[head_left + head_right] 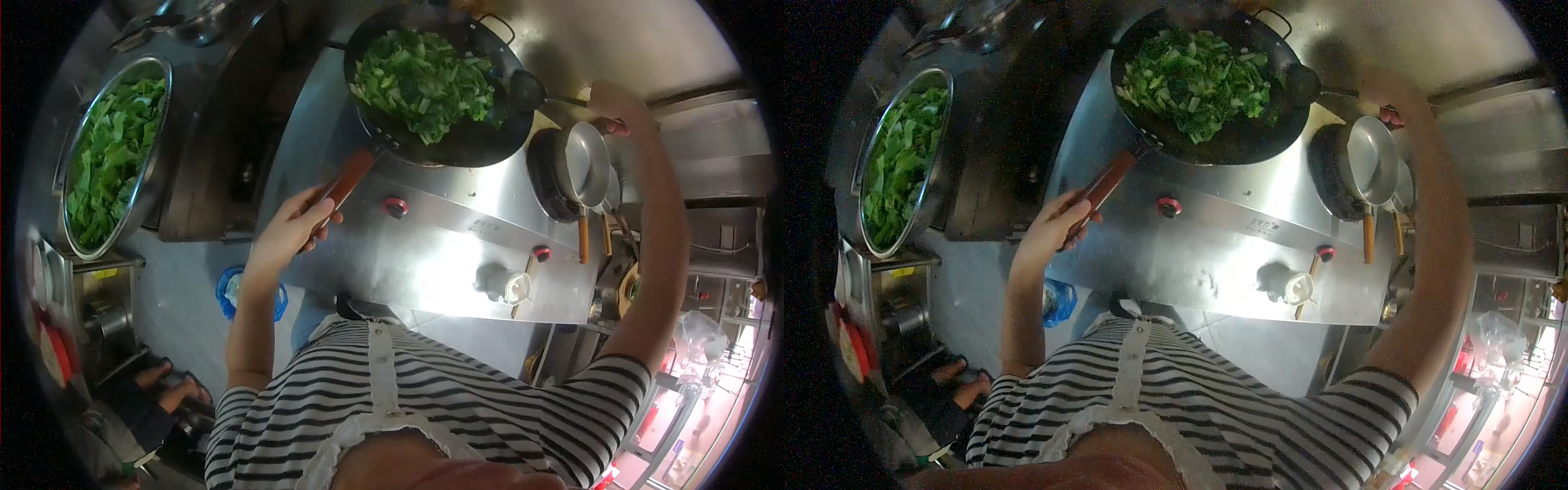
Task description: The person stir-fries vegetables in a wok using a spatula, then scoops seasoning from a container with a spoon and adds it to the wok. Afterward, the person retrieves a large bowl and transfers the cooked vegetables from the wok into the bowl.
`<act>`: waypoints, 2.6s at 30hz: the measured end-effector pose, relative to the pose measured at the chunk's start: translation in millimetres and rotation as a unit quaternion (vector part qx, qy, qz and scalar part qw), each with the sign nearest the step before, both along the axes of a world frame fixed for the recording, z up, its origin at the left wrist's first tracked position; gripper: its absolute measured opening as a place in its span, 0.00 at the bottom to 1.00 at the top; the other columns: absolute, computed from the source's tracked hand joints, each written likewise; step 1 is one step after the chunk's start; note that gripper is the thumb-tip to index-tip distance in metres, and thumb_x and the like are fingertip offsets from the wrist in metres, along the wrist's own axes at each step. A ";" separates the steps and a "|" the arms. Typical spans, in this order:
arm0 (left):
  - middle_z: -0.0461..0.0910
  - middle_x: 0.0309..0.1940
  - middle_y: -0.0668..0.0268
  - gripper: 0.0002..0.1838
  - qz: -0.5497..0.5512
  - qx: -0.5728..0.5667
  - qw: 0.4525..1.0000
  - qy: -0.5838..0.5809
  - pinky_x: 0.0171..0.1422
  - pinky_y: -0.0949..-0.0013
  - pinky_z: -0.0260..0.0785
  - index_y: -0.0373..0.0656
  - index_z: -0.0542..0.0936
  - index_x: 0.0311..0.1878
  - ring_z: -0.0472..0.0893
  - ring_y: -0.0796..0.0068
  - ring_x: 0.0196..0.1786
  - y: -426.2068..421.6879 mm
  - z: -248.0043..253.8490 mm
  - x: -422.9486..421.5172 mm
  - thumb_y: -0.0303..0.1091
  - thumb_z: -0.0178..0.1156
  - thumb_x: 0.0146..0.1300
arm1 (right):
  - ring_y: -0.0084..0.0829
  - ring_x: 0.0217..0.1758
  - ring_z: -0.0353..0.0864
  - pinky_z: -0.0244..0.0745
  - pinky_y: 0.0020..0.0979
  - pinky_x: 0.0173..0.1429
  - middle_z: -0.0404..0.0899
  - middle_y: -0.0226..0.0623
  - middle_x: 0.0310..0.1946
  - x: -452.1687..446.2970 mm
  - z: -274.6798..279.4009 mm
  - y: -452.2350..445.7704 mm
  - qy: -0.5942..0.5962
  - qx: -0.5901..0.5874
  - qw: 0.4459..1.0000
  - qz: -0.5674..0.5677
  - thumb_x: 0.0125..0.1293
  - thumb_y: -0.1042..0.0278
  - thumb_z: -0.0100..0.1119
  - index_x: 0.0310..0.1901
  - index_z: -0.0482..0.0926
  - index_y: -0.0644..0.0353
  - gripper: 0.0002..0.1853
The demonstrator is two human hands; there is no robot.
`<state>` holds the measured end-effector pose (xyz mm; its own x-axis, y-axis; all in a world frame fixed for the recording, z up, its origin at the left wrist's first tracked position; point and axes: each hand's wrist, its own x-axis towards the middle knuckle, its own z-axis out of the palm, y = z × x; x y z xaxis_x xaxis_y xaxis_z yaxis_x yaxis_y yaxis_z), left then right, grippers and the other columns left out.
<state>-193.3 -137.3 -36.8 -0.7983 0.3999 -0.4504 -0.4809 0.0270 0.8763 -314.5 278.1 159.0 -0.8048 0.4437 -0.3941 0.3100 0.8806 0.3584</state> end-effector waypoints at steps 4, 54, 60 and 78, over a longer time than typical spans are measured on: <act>0.76 0.29 0.69 0.25 -0.006 0.021 1.000 -0.001 0.20 0.83 0.56 0.38 0.68 0.56 0.67 0.88 0.22 -1.7 -0.7 -1.2 0.45 0.54 0.61 | 0.24 0.07 0.61 0.54 0.25 0.09 0.65 0.33 0.10 -52.9 -92.5 31.3 0.014 -0.186 0.982 -0.027 0.59 0.58 0.52 0.24 0.72 0.62 0.15; 0.77 0.29 0.69 0.20 0.017 -0.014 1.000 0.013 0.20 0.84 0.55 0.39 0.71 0.51 0.68 0.88 0.22 2.7 8.5 4.7 0.44 0.52 0.62 | 0.36 0.23 0.79 0.75 0.35 0.26 0.75 0.39 0.19 94.2 -149.5 -38.0 0.140 0.072 0.914 0.373 0.57 0.74 0.46 0.61 0.61 0.48 0.27; 0.77 0.29 0.69 0.20 0.016 -0.012 1.000 0.022 0.20 0.84 0.55 0.39 0.71 0.51 0.68 0.88 0.22 3.6 9.0 6.7 0.44 0.52 0.62 | 0.48 0.38 0.78 0.73 0.44 0.42 0.78 0.49 0.33 -0.7 -186.9 5.0 0.270 -0.162 0.904 0.289 0.60 0.67 0.46 0.59 0.64 0.48 0.23; 0.76 0.29 0.70 0.22 0.007 0.010 1.000 0.025 0.19 0.84 0.55 0.39 0.69 0.54 0.67 0.89 0.22 1.5 2.6 6.3 0.43 0.52 0.62 | 0.44 0.33 0.80 0.75 0.41 0.33 0.77 0.48 0.27 40.3 -160.9 -19.0 0.157 0.005 0.951 0.268 0.62 0.70 0.42 0.59 0.62 0.52 0.21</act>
<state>-187.0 -135.8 -34.3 -0.8252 0.3968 -0.4019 -0.4365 0.0036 0.8997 -274.3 259.1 -1.9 -0.9937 -0.0599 -0.0946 -0.0882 0.9394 0.3314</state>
